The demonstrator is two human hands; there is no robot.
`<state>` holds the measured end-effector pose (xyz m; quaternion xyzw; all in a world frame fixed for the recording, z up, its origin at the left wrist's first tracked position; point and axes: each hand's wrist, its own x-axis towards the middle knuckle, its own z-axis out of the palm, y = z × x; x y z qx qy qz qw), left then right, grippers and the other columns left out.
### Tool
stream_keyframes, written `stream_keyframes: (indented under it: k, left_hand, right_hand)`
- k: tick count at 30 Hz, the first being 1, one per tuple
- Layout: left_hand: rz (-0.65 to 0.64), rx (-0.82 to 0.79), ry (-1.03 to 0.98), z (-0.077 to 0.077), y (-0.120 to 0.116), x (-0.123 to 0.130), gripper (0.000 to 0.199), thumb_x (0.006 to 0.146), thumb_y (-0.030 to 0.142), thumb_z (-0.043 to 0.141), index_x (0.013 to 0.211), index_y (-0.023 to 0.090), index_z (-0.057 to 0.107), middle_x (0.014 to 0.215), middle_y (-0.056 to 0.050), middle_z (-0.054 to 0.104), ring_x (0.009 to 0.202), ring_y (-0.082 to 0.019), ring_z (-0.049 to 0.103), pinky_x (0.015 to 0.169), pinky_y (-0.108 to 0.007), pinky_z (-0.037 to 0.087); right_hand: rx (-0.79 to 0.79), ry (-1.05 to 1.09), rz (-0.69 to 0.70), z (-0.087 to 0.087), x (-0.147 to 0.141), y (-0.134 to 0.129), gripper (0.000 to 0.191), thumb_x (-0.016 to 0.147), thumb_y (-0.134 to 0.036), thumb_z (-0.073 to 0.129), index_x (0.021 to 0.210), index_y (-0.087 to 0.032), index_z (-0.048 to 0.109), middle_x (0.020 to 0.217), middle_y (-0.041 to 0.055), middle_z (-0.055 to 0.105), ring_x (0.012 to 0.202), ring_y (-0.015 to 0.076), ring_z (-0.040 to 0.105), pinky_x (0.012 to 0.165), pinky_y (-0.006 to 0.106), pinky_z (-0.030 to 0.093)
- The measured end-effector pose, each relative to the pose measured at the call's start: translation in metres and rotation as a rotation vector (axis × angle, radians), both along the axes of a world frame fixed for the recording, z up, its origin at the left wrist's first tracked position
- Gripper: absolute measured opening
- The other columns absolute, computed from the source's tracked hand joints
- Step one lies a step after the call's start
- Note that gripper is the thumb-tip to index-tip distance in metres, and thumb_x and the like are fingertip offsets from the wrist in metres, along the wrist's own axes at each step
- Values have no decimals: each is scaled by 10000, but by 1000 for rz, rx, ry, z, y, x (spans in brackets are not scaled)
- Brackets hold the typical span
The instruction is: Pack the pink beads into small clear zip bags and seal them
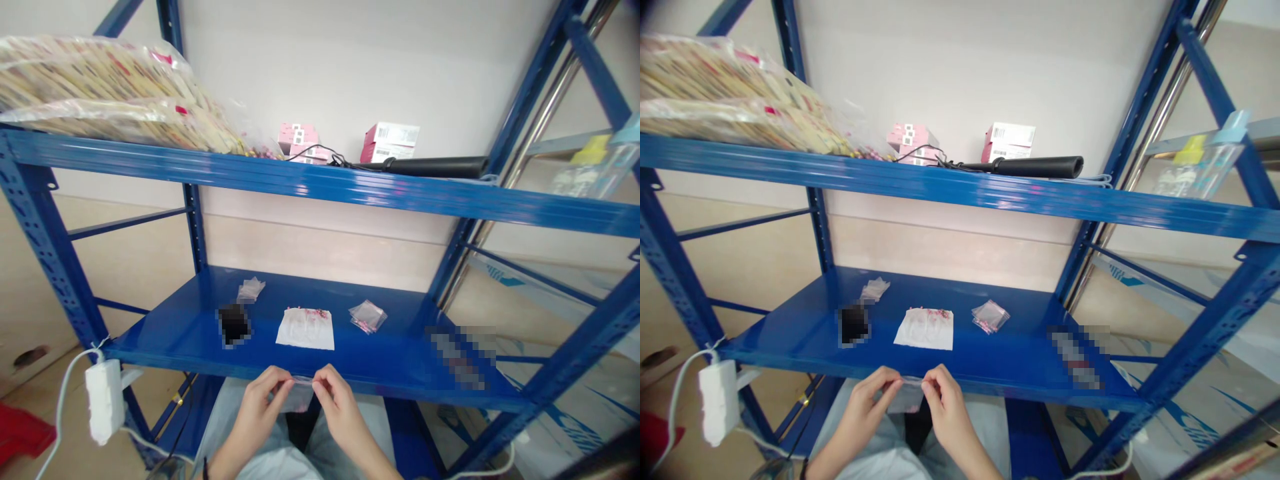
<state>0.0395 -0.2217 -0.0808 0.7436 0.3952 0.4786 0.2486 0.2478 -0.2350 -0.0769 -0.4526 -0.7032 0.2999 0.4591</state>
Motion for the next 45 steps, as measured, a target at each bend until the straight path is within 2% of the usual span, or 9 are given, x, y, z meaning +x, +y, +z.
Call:
stream_keyframes:
  k: [3,6,11,18,23,28,34,39,45]
  left_hand:
    - [15,-23,-14,-3,0,4,250,1002,370,543,878,212,692,815,-26,691,707,-165,625,661,-240,476]
    - [-25,-53,-28,-4,-1,7,262,1001,374,544,862,206,690,808,-30,689,723,-168,622,672,-241,472]
    - [-99,-96,-43,3,-2,9,275,998,366,553,840,193,697,825,-48,701,750,-174,621,686,-247,456]
    - [-136,-108,-39,7,-4,11,320,993,380,551,787,179,691,764,-50,666,726,-179,591,676,-258,443]
    - [-188,-161,-14,5,-5,12,274,996,374,556,900,203,747,858,-59,722,784,-188,642,701,-256,453]
    - [-198,-135,-9,6,-10,10,310,992,356,558,799,184,731,796,-60,714,762,-189,655,704,-260,453]
    - [-210,-137,50,5,-14,11,317,975,338,579,746,176,727,750,-60,707,727,-184,648,667,-256,427]
    - [-177,-154,100,1,-11,11,323,980,350,572,755,179,728,741,-50,697,698,-172,623,634,-253,391]
    - [-218,-167,138,0,-11,10,355,1013,379,513,820,187,740,780,-48,695,750,-177,634,674,-252,404]
  right_hand:
    - [2,-15,34,0,2,1,278,1016,-434,503,885,-211,605,855,16,551,764,162,519,678,267,375]
    - [45,-25,48,3,5,1,301,1018,-425,507,834,-205,600,839,18,551,765,162,520,679,270,369]
    - [81,-3,43,5,5,0,302,1023,-399,500,821,-198,600,832,21,554,759,158,519,677,271,374]
    - [51,-6,105,2,3,0,282,1000,-397,551,827,-198,650,818,23,566,760,163,528,674,271,376]
    - [50,-24,95,2,4,-1,297,1003,-388,539,793,-194,620,789,11,544,738,155,514,667,266,365]
    - [-13,-74,164,0,2,-5,184,965,-295,592,814,-199,630,817,6,584,764,152,544,680,255,374]
    - [26,-136,153,-4,1,-7,192,927,-198,602,735,-194,613,757,-7,580,732,146,545,649,253,338]
    - [33,-184,132,-2,2,-8,190,926,-215,596,737,-197,603,751,-8,584,719,148,549,640,253,344]
    - [1,-239,126,-1,2,-9,203,937,-251,599,741,-201,599,750,-12,630,720,150,575,640,251,347]
